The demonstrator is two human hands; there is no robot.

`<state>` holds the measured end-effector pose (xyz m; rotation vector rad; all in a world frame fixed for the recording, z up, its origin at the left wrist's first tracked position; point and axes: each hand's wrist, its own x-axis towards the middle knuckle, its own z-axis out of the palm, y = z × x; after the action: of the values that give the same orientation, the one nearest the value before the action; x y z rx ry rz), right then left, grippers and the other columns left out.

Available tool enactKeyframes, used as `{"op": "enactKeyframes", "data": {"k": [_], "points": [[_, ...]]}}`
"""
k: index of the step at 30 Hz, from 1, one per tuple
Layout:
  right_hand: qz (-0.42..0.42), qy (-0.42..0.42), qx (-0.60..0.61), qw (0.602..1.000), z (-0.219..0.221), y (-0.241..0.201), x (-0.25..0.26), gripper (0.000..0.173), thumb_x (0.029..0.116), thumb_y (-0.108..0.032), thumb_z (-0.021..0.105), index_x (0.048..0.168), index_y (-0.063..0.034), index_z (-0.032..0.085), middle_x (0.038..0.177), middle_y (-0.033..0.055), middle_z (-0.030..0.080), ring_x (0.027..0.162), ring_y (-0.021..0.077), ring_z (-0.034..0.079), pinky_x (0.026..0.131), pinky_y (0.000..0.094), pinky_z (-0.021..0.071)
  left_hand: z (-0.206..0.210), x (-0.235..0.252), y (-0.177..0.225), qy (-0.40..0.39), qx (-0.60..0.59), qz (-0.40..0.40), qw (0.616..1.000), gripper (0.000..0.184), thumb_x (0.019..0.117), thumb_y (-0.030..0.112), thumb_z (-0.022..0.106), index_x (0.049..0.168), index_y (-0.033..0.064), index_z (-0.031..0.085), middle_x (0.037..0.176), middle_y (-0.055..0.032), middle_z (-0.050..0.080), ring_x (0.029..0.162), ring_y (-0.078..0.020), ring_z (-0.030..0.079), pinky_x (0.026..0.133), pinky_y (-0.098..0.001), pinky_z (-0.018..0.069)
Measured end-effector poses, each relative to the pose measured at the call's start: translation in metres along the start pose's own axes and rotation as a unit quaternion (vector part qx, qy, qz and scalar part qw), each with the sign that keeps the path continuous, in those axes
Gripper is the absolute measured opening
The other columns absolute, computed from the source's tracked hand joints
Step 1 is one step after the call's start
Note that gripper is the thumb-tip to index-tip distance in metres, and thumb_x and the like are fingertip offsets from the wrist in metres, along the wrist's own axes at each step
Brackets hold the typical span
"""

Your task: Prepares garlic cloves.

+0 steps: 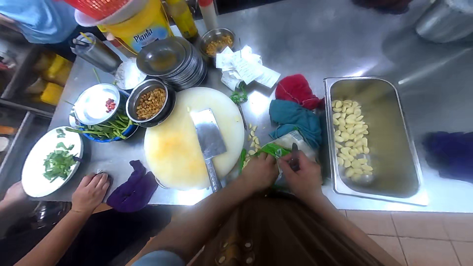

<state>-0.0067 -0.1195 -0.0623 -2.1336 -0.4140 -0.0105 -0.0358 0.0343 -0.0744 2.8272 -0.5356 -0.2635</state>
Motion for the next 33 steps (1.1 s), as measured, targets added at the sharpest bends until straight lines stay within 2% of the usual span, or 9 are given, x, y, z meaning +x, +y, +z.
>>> {"op": "enactKeyframes", "data": {"k": [3,11,15,18,21,25,27,30,33], "points": [[0.007,0.005,-0.004,1.0,-0.001,0.0,0.0,0.018,0.0909,-0.025,0.066,0.093,-0.0071,0.067,0.065,-0.0028,0.06,0.05,0.004,0.054,0.046,0.0234,0.0463,-0.006,0.004,0.0,0.0,0.0,0.01,1.0,0.022,0.0982,0.016,0.063,0.108,-0.0006,0.073,0.103,-0.0178,0.07,0.093,-0.0342,0.07,0.066,-0.0468,0.0591],[0.045,0.025,0.036,0.998,-0.004,0.002,-0.004,0.015,0.0922,-0.024,0.068,0.094,-0.0094,0.066,0.066,-0.0059,0.059,0.05,0.0004,0.052,0.045,0.0192,0.0448,0.023,-0.023,-0.018,0.304,-0.107,0.134,0.937,0.008,0.0909,0.009,0.072,0.096,0.0036,0.069,0.1,-0.0131,0.067,0.086,-0.0226,0.07,0.07,-0.0333,0.0621],[0.06,0.009,0.042,0.997,-0.006,0.0,-0.002,0.014,0.092,-0.023,0.069,0.094,-0.0099,0.066,0.067,-0.0057,0.059,0.052,0.0008,0.052,0.047,0.0193,0.0446,0.014,-0.035,-0.013,0.349,-0.234,0.011,0.907,0.011,0.0984,0.012,0.066,0.098,0.0013,0.069,0.099,-0.0111,0.065,0.089,-0.016,0.067,0.08,-0.0271,0.0599],[0.062,-0.032,0.046,0.996,-0.012,-0.001,0.004,0.012,0.0917,-0.022,0.069,0.094,-0.0103,0.067,0.065,-0.0054,0.058,0.051,0.002,0.052,0.047,0.0209,0.0451,0.002,-0.046,-0.011,0.276,-0.399,-0.149,0.862,0.018,0.1026,0.017,0.059,0.103,0.0024,0.071,0.095,-0.0067,0.065,0.077,-0.0107,0.063,0.067,-0.0274,0.0567],[0.068,-0.055,0.031,0.996,-0.019,0.0,0.005,0.021,0.0907,-0.024,0.073,0.104,-0.0084,0.068,0.066,-0.0026,0.06,0.051,0.0071,0.054,0.047,0.0275,0.0477,-0.007,-0.053,-0.009,0.221,-0.57,-0.287,0.738,0.025,0.1069,0.028,0.052,0.108,0.0084,0.068,0.088,-0.0037,0.065,0.063,-0.0109,0.058,0.056,-0.0291,0.0519],[0.017,-0.029,0.007,0.999,-0.028,-0.004,0.001,0.041,0.0864,-0.04,0.073,0.112,-0.0082,0.068,0.067,-0.0062,0.058,0.052,0.0023,0.052,0.047,0.0226,0.0461,-0.022,-0.058,-0.012,0.196,-0.836,-0.325,0.395,0.032,0.1119,0.035,0.036,0.105,0.0144,0.06,0.087,0.0005,0.062,0.055,-0.0022,0.051,0.046,-0.0139,0.0419],[-0.021,-0.02,0.006,1.0,-0.032,-0.008,0.002,0.04,0.0876,-0.043,0.072,0.107,-0.0078,0.068,0.066,-0.0074,0.057,0.052,-0.0004,0.05,0.047,0.0189,0.044,-0.026,-0.062,-0.013,0.175,-0.89,-0.321,0.273,0.034,0.1107,0.04,0.036,0.101,0.0171,0.059,0.086,-0.0013,0.065,0.058,-0.005,0.06,0.048,-0.0146,0.0487],[-0.041,-0.018,0.028,0.999,-0.037,-0.013,0.007,0.036,0.0905,-0.041,0.071,0.107,-0.0085,0.069,0.065,-0.0091,0.058,0.05,-0.0026,0.049,0.045,0.0167,0.0437,-0.03,-0.066,-0.007,0.176,-0.916,-0.31,0.186,0.032,0.1091,0.035,0.04,0.096,0.0144,0.061,0.082,-0.0055,0.066,0.066,-0.0134,0.068,0.057,-0.0225,0.058],[-0.038,-0.019,0.047,0.998,-0.041,-0.013,0.01,0.031,0.0914,-0.037,0.07,0.105,-0.0087,0.069,0.065,-0.0099,0.058,0.049,-0.0044,0.048,0.044,0.0145,0.0425,-0.031,-0.066,-0.008,0.173,-0.919,-0.308,0.177,0.034,0.1097,0.034,0.038,0.093,0.0138,0.06,0.076,-0.0044,0.065,0.068,-0.0148,0.069,0.06,-0.0245,0.0593]]}}
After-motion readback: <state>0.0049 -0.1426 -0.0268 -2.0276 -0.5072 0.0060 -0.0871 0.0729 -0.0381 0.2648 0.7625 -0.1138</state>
